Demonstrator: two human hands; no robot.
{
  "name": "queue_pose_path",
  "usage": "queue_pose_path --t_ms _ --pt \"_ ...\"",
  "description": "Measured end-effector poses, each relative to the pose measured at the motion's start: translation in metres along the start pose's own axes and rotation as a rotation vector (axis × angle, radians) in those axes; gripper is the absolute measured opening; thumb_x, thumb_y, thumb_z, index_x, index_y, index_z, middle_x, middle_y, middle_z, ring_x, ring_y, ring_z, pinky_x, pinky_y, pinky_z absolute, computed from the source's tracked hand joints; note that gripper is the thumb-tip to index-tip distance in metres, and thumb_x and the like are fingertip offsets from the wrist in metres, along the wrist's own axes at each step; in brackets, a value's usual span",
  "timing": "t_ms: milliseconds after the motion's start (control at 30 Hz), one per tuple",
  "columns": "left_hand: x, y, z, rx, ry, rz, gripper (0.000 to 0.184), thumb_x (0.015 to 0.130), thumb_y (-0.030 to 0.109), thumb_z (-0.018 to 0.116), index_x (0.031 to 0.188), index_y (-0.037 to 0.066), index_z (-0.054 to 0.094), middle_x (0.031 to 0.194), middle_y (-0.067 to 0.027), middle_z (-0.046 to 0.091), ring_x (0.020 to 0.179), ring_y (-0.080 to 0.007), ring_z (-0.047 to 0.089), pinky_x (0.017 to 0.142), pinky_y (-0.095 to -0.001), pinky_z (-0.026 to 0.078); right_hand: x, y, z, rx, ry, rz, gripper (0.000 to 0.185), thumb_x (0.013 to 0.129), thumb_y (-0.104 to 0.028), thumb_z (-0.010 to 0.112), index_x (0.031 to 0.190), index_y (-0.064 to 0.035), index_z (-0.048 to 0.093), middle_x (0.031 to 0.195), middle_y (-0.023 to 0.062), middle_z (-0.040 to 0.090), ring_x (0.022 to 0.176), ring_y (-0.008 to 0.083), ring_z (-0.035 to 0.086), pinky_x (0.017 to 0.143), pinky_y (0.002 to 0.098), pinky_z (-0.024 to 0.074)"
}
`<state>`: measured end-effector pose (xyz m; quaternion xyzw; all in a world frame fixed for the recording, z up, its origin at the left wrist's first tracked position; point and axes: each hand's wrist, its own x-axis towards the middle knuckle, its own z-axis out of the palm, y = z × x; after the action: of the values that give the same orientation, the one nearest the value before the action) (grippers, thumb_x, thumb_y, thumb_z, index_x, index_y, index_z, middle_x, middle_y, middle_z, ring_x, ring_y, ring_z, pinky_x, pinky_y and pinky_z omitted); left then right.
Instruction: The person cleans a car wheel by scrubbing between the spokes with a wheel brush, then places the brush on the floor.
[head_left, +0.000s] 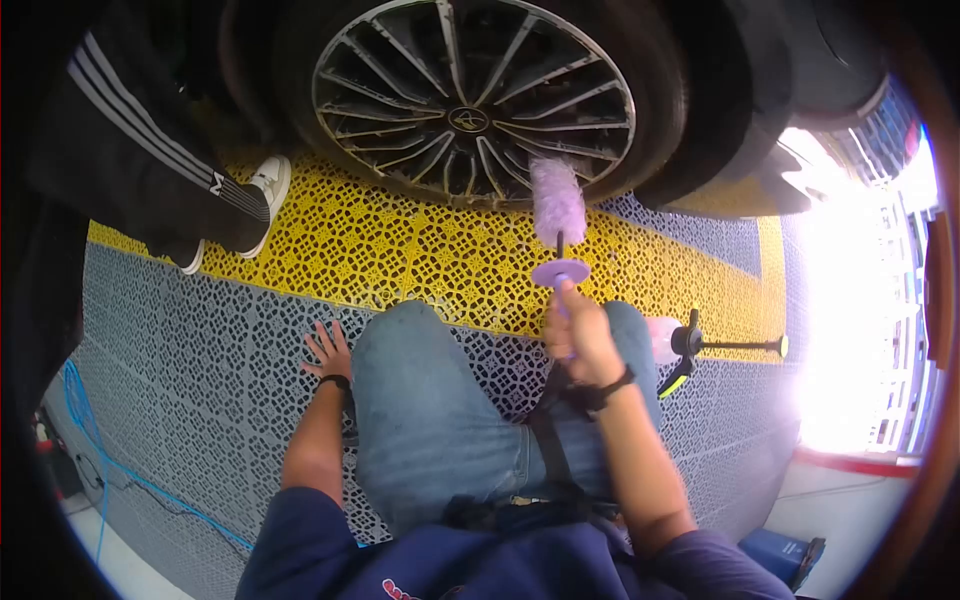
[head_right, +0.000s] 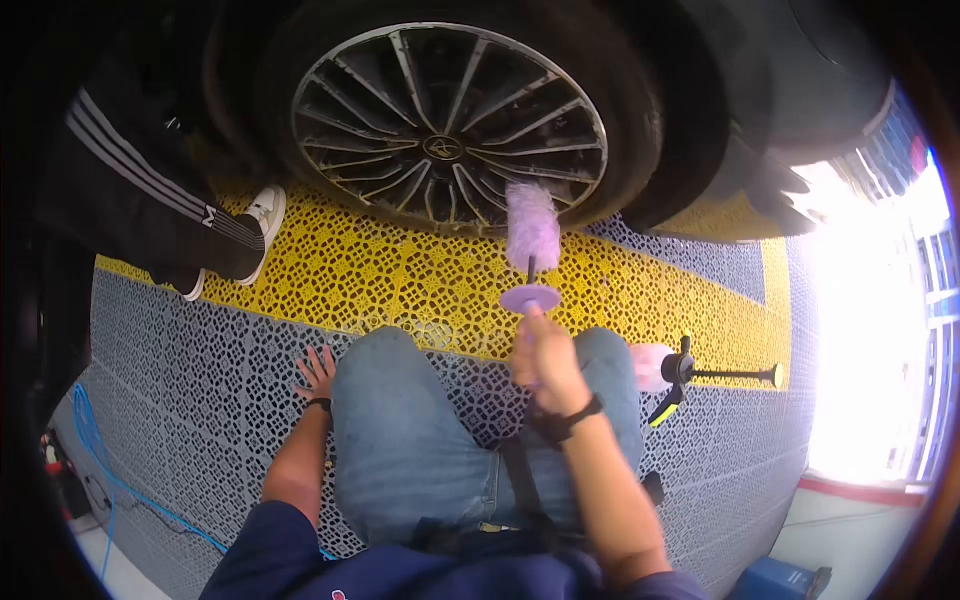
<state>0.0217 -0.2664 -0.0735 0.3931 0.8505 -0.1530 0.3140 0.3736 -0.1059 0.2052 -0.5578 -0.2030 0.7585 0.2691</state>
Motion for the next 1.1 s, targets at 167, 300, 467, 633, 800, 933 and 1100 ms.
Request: queue_pose_path --t_ms 167,300,467,633,800,933,1100 --pt "-0.011 0.004 -0.018 0.077 -0.076 -0.013 0.105 0.091 0.012 0.061 0.155 0.023 -0.021 0.157 -0.0164 -0.033 0.143 -0.0495 -0.026 0.105 -0.0796 0.009 -0.019 -0.01 0.003 -0.074 0.074 -0.011 0.034 0.104 -0.044 0.044 0.086 -0.0159 0.049 0.059 -0.0043 0.039 0.041 0.0054 0.029 0.034 0.0214 0.0204" --pt "-0.012 0.007 -0.03 0.079 -0.154 -0.022 0.102 0.092 0.003 0.057 0.156 0.024 -0.019 0.158 -0.0165 -0.032 0.143 -0.0504 -0.025 0.104 -0.0805 0.009 -0.008 0.01 0.02 0.0 0.068 -0.012 0.036 0.105 -0.044 0.042 0.083 -0.0155 0.051 0.056 -0.0032 0.041 0.039 0.0072 0.031 0.032 0.0233 0.0216" --pt "0.033 -0.021 0.075 0.265 0.519 -0.011 0.081 0.098 0.0 0.041 0.159 0.028 -0.005 0.163 -0.0142 -0.019 0.146 -0.0498 -0.015 0.103 -0.0821 0.007 0.1 -0.024 0.009 -0.006 0.068 -0.106 0.041 0.106 -0.041 0.038 0.075 -0.0164 0.045 0.05 -0.0033 0.035 0.035 0.0118 0.028 0.032 0.0283 0.0193" --pt "0.009 -0.012 0.014 0.07 0.069 0.011 0.074 0.102 0.016 0.039 0.158 0.03 -0.007 0.163 -0.0106 -0.02 0.147 -0.0466 -0.017 0.103 -0.0823 0.006 0.141 -0.035 0.012 0.016 0.001 -0.114 0.045 0.106 -0.044 0.036 0.073 -0.015 0.043 0.051 -0.003 0.036 0.035 0.0124 0.029 0.033 0.03 0.0199" --pt "0.0 -0.001 -0.003 -0.068 -0.006 -0.034 0.1 0.089 0.066 0.052 0.157 0.031 -0.013 0.162 -0.0105 -0.024 0.145 -0.0454 -0.023 0.104 -0.0816 0.003 -0.002 0.019 0.006 -0.113 0.051 -0.018 0.037 0.104 -0.047 0.042 0.084 -0.0153 0.042 0.057 -0.0046 0.032 0.041 0.0089 0.03 0.033 0.025 0.0228" --pt "0.012 -0.01 0.005 0.047 -0.027 -0.013 0.1 0.092 0.052 0.057 0.156 0.031 -0.016 0.16 -0.0099 -0.029 0.145 -0.0468 -0.024 0.103 -0.0819 0.003 -0.067 0.023 -0.011 -0.108 0.06 0.069 0.036 0.105 -0.047 0.041 0.086 -0.0154 0.042 0.059 -0.0046 0.032 0.043 0.0074 0.029 0.035 0.0228 0.0196" --pt "0.024 -0.017 0.05 0.461 0.5 -0.077 0.108 0.088 0.016 0.065 0.156 0.026 -0.019 0.159 -0.0149 -0.031 0.144 -0.0483 -0.025 0.104 -0.0812 0.007 -0.128 0.032 -0.015 -0.156 0.118 0.134 0.038 0.105 -0.046 0.041 0.084 -0.015 0.043 0.058 -0.0034 0.035 0.04 0.0087 0.031 0.035 0.024 0.0236"
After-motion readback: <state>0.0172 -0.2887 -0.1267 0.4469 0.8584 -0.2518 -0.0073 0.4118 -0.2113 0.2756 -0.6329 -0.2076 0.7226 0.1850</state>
